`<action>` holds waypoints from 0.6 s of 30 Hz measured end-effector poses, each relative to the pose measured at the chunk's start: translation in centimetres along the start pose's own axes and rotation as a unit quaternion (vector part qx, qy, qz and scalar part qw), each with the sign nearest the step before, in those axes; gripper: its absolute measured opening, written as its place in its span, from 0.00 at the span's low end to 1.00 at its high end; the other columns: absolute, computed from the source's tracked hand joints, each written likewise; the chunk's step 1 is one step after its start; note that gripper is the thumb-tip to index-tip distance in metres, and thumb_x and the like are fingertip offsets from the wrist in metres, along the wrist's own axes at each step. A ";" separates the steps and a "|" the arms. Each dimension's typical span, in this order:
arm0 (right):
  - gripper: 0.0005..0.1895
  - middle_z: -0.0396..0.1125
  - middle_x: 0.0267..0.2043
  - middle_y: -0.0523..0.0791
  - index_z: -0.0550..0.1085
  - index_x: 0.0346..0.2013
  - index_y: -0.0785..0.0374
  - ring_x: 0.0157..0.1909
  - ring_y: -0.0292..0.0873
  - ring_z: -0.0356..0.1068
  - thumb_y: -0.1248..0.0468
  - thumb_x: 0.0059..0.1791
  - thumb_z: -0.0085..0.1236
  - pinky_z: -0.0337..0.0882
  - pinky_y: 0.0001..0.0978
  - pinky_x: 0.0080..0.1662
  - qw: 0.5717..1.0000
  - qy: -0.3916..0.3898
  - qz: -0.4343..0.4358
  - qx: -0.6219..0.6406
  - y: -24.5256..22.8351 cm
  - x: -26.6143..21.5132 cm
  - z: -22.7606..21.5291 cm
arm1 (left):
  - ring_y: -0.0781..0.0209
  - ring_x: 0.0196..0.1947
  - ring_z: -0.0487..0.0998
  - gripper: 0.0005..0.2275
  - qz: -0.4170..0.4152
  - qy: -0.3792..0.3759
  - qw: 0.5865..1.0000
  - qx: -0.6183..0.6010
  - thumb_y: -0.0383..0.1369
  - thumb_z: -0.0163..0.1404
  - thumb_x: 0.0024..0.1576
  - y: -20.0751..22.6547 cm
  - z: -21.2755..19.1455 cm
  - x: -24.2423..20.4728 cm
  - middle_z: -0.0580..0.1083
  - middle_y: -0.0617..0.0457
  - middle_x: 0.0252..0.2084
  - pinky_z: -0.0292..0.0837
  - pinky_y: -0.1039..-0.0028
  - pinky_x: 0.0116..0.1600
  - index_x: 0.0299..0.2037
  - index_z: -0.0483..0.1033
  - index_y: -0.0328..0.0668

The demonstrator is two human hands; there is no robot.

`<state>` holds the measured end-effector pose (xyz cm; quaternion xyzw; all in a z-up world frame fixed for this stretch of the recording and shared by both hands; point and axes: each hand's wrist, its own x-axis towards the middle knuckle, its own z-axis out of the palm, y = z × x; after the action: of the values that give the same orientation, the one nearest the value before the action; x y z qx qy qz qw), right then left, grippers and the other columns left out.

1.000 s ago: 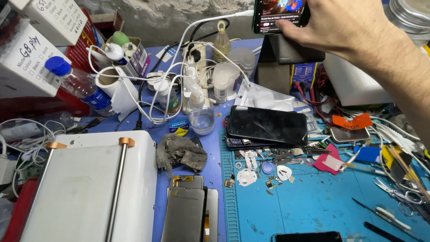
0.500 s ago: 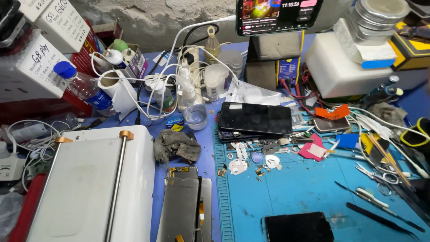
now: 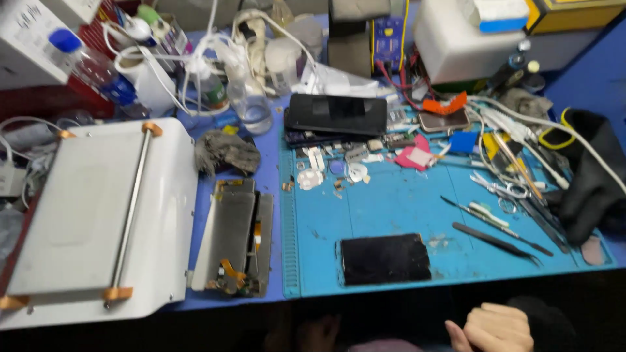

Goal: Applying tape to a cracked phone screen and trimming the excess with scissors.

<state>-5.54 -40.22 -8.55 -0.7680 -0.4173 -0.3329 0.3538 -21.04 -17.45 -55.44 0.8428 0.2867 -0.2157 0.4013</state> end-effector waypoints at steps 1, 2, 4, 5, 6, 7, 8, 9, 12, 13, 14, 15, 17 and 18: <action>0.24 0.38 0.10 0.42 0.46 0.07 0.58 0.13 0.38 0.33 0.66 0.43 0.47 0.38 0.32 0.20 1.000 -0.010 0.013 0.003 0.7 -1.5 -0.7 | 0.53 0.53 0.80 0.19 -0.011 -0.012 1.000 0.003 0.55 0.49 0.58 -0.2 0.4 -0.6 0.79 0.56 0.55 0.72 0.62 0.60 0.56 0.80 0.68; 0.23 0.39 0.12 0.43 0.48 0.09 0.59 0.13 0.41 0.35 0.66 0.46 0.44 0.38 0.36 0.21 0.999 -0.032 0.014 0.026 1.6 -3.0 -1.5 | 0.52 0.45 0.81 0.16 0.036 0.031 0.999 0.020 0.54 0.47 0.60 -0.3 0.8 -1.1 0.80 0.55 0.45 0.70 0.61 0.53 0.46 0.81 0.62; 0.23 0.40 0.14 0.44 0.50 0.10 0.60 0.14 0.45 0.37 0.66 0.48 0.42 0.39 0.41 0.22 0.998 -0.049 0.032 0.038 4.1 -7.0 -2.3 | 0.52 0.36 0.82 0.18 0.090 0.058 0.993 0.051 0.54 0.44 0.61 0.2 -0.6 -2.3 0.81 0.54 0.36 0.68 0.60 0.46 0.35 0.82 0.56; 0.13 0.54 0.21 0.46 0.60 0.24 0.64 0.18 0.42 0.50 0.65 0.53 0.40 0.51 0.36 0.26 0.994 -0.034 0.101 0.038 5.8 -9.9 -2.7 | 0.52 0.25 0.76 0.09 0.205 0.171 0.949 0.168 0.44 0.49 0.60 1.0 -1.2 -3.7 0.75 0.55 0.29 0.65 0.59 0.34 0.42 0.81 0.61; 0.13 0.67 0.29 0.48 0.69 0.38 0.68 0.22 0.40 0.62 0.63 0.58 0.38 0.64 0.31 0.29 0.985 -0.018 0.169 0.037 7.5 -12.8 -3.2 | 0.53 0.15 0.70 0.11 0.316 0.275 0.865 0.275 0.34 0.53 0.58 1.7 -1.9 -4.9 0.69 0.56 0.22 0.63 0.57 0.22 0.49 0.79 0.65; 0.13 0.67 0.29 0.48 0.69 0.38 0.68 0.22 0.40 0.62 0.63 0.58 0.38 0.64 0.31 0.29 0.981 -0.027 0.185 0.043 7.5 -13.1 -3.8 | 0.53 0.15 0.70 0.11 0.307 0.260 0.871 0.281 0.34 0.53 0.58 2.4 -2.3 -6.3 0.69 0.56 0.22 0.63 0.57 0.22 0.49 0.79 0.65; 0.07 0.65 0.27 0.48 0.67 0.45 0.71 0.23 0.40 0.62 0.70 0.58 0.41 0.63 0.30 0.30 0.978 -0.010 0.204 0.043 7.5 -13.3 -4.3 | 0.55 0.20 0.72 0.20 0.314 0.292 0.837 0.341 0.30 0.54 0.51 3.1 -2.8 -7.4 0.72 0.60 0.30 0.66 0.61 0.26 0.54 0.77 0.64; 0.08 0.63 0.24 0.49 0.65 0.51 0.74 0.23 0.41 0.62 0.77 0.58 0.43 0.62 0.30 0.32 0.975 0.009 0.218 0.046 8.0 -13.2 -4.2 | 0.58 0.26 0.73 0.29 0.318 0.327 0.795 0.400 0.25 0.55 0.44 3.9 -3.6 -7.9 0.74 0.64 0.39 0.69 0.65 0.31 0.59 0.74 0.64; 0.09 0.48 0.17 0.48 0.63 0.35 0.74 0.18 0.40 0.44 0.82 0.52 0.33 0.42 0.33 0.28 0.966 0.002 0.215 0.144 6.2 -9.2 -4.5 | 0.54 0.21 0.77 0.08 0.270 0.287 0.908 0.143 0.42 0.53 0.59 10.7 -8.2 -11.4 0.77 0.60 0.26 0.66 0.58 0.24 0.28 0.73 0.57; 0.09 0.48 0.17 0.48 0.63 0.35 0.74 0.18 0.40 0.44 0.82 0.52 0.33 0.42 0.33 0.28 0.965 -0.002 0.214 0.151 6.1 -8.7 -4.4 | 0.54 0.21 0.77 0.08 0.263 0.290 0.909 0.143 0.42 0.53 0.59 11.4 -8.6 -11.4 0.77 0.60 0.26 0.66 0.58 0.24 0.28 0.73 0.57; 0.11 0.51 0.16 0.49 0.61 0.23 0.71 0.18 0.44 0.50 0.82 0.47 0.32 0.48 0.33 0.27 0.981 -0.016 0.157 0.109 6.0 -8.1 -4.3 | 0.55 0.30 0.79 0.06 0.316 0.314 0.877 0.181 0.41 0.54 0.59 12.1 -9.1 -11.3 0.78 0.56 0.34 0.70 0.62 0.29 0.38 0.76 0.53; 0.15 0.54 0.16 0.50 0.59 0.11 0.68 0.17 0.49 0.56 0.81 0.41 0.32 0.53 0.33 0.25 0.992 -0.032 0.101 0.067 5.7 -7.7 -4.3 | 0.55 0.39 0.80 0.11 0.367 0.332 0.841 0.218 0.41 0.54 0.60 12.6 -9.5 -11.5 0.79 0.52 0.41 0.75 0.65 0.34 0.48 0.79 0.49; 0.15 0.52 0.15 0.51 0.57 0.11 0.69 0.16 0.48 0.52 0.85 0.40 0.31 0.53 0.34 0.24 0.991 -0.036 0.097 0.090 5.4 -7.4 -3.9 | 0.47 0.42 0.78 0.13 0.374 0.298 0.860 0.180 0.38 0.51 0.61 11.4 -8.1 -9.6 0.78 0.46 0.45 0.72 0.60 0.47 0.52 0.76 0.41; 0.16 0.51 0.15 0.51 0.56 0.11 0.71 0.15 0.48 0.49 0.88 0.38 0.30 0.53 0.35 0.24 0.990 -0.034 0.091 0.106 5.3 -7.2 -3.7 | 0.40 0.45 0.77 0.16 0.387 0.262 0.873 0.141 0.35 0.48 0.63 10.8 -7.6 -8.6 0.77 0.40 0.49 0.69 0.55 0.59 0.56 0.74 0.33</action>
<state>-4.83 -48.30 -13.81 -0.7723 -0.3901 -0.2266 0.4473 -19.34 -19.62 -39.89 0.9596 -0.0015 0.1477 0.2395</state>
